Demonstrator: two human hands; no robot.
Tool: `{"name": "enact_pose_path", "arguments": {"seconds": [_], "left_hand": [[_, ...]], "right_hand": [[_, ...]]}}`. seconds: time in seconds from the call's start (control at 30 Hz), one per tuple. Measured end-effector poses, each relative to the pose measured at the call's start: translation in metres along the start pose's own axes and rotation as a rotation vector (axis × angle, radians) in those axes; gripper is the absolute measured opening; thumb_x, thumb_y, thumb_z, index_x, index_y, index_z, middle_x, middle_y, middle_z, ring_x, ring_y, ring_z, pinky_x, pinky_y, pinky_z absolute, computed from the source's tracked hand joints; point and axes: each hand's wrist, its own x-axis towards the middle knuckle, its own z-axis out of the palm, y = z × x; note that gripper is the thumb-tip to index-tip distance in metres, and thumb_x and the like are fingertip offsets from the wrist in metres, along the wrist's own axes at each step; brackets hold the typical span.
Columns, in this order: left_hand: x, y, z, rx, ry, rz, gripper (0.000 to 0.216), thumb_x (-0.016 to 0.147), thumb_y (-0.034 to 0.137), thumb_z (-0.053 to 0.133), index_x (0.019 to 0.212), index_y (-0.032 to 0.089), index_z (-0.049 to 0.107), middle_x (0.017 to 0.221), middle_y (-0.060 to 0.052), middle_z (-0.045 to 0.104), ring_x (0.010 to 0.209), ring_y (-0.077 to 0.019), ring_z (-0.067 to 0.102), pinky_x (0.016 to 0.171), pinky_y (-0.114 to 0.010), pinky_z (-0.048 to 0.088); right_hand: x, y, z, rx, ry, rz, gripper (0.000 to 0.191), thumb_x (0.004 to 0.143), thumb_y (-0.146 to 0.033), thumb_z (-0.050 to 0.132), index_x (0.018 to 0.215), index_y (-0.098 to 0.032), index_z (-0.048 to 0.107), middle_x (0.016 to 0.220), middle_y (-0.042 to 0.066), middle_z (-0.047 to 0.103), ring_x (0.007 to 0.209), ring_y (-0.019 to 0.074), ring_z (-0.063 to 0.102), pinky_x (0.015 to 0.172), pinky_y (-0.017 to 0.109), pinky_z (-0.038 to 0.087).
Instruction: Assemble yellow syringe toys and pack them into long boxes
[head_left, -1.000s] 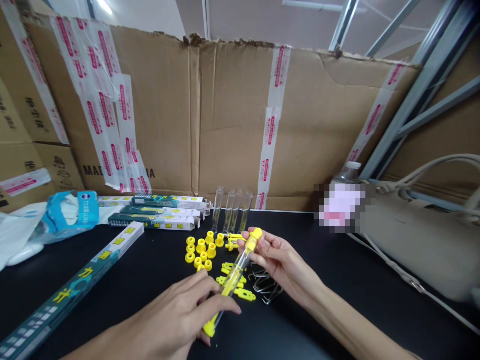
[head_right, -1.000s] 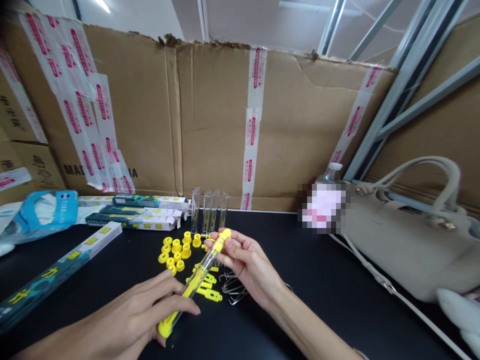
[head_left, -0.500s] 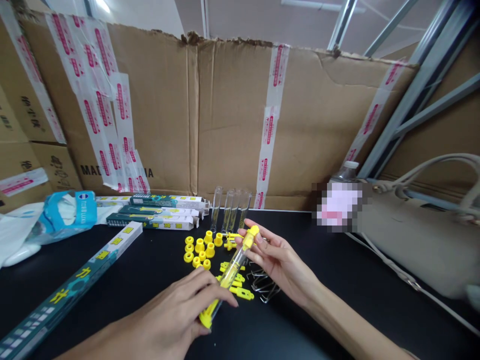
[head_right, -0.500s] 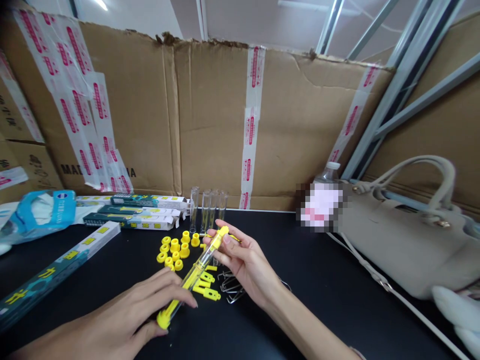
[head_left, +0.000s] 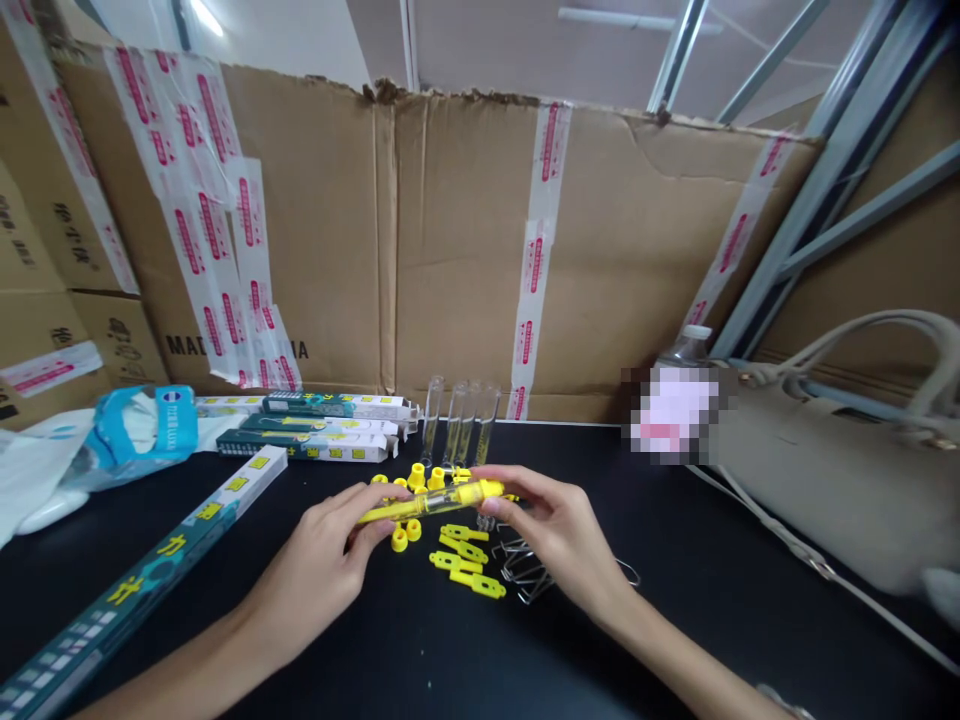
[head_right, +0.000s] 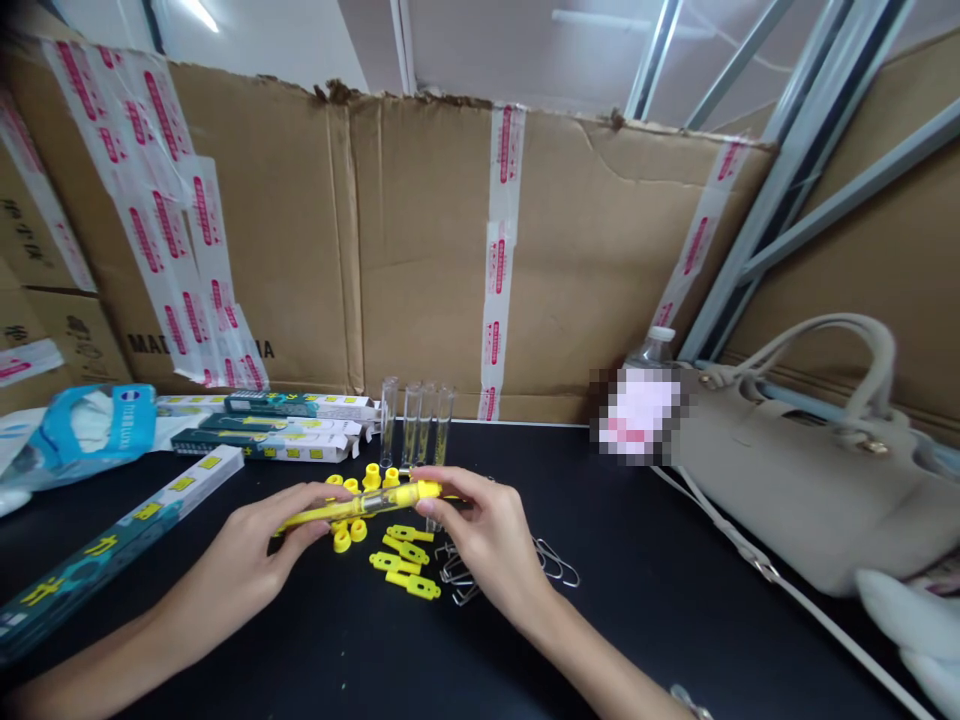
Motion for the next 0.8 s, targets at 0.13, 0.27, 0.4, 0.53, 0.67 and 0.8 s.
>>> {"name": "enact_pose_path", "arguments": {"seconds": [0.13,0.27,0.4,0.53,0.67,0.8], "left_hand": [[-0.002,-0.003,0.001,0.12,0.072,0.055,0.029,0.096,0.019,0.047,0.113,0.028,0.068,0.11,0.0,0.073,0.101,-0.0206,0.068,0.091,-0.034,0.054],[-0.001,-0.002,-0.001,0.175,0.076,0.089,0.031,0.095,0.016,0.045,0.115,0.028,0.066,0.106,0.0,0.072,0.097,-0.0207,0.067,0.087,-0.035,0.052],[-0.002,0.001,-0.002,0.249,0.037,0.097,0.029,0.097,0.017,0.043,0.116,0.028,0.063,0.109,-0.001,0.071,0.098,-0.022,0.065,0.084,-0.036,0.047],[-0.006,0.005,-0.002,0.385,0.028,0.122,0.034,0.096,0.037,0.053,0.13,0.028,0.054,0.111,-0.005,0.067,0.1,-0.0272,0.061,0.087,-0.046,0.041],[-0.007,0.007,-0.003,0.547,0.045,0.171,0.041,0.092,0.053,0.057,0.128,0.033,0.058,0.1,-0.004,0.065,0.092,-0.0279,0.059,0.085,-0.05,0.039],[-0.007,0.016,0.001,0.671,0.105,0.286,0.036,0.095,0.048,0.054,0.126,0.03,0.061,0.103,-0.009,0.065,0.1,-0.0342,0.057,0.09,-0.059,0.037]], "right_hand": [[-0.003,0.0,0.001,-0.076,0.011,-0.017,0.024,0.081,-0.035,0.073,0.102,-0.024,0.078,0.092,0.005,0.079,0.08,0.0256,0.075,0.075,0.038,0.06],[-0.003,0.003,0.002,-0.05,0.005,0.022,0.027,0.08,-0.037,0.074,0.102,-0.021,0.077,0.083,0.005,0.079,0.075,0.0251,0.075,0.075,0.038,0.059],[-0.003,0.004,0.003,-0.038,0.004,0.058,0.028,0.078,-0.037,0.076,0.1,-0.021,0.078,0.082,0.005,0.079,0.075,0.0252,0.075,0.075,0.037,0.059],[-0.005,0.005,0.007,-0.068,0.003,0.047,0.025,0.076,-0.037,0.078,0.097,-0.023,0.079,0.091,0.005,0.079,0.076,0.0251,0.076,0.071,0.035,0.06],[-0.008,0.005,0.012,-0.029,-0.019,0.053,0.025,0.073,-0.036,0.081,0.095,-0.024,0.079,0.091,0.004,0.079,0.078,0.0241,0.075,0.069,0.032,0.06],[-0.012,0.001,0.019,0.163,-0.062,0.121,0.028,0.068,-0.034,0.085,0.093,-0.022,0.078,0.081,0.003,0.079,0.074,0.0223,0.074,0.072,0.033,0.06]]}}
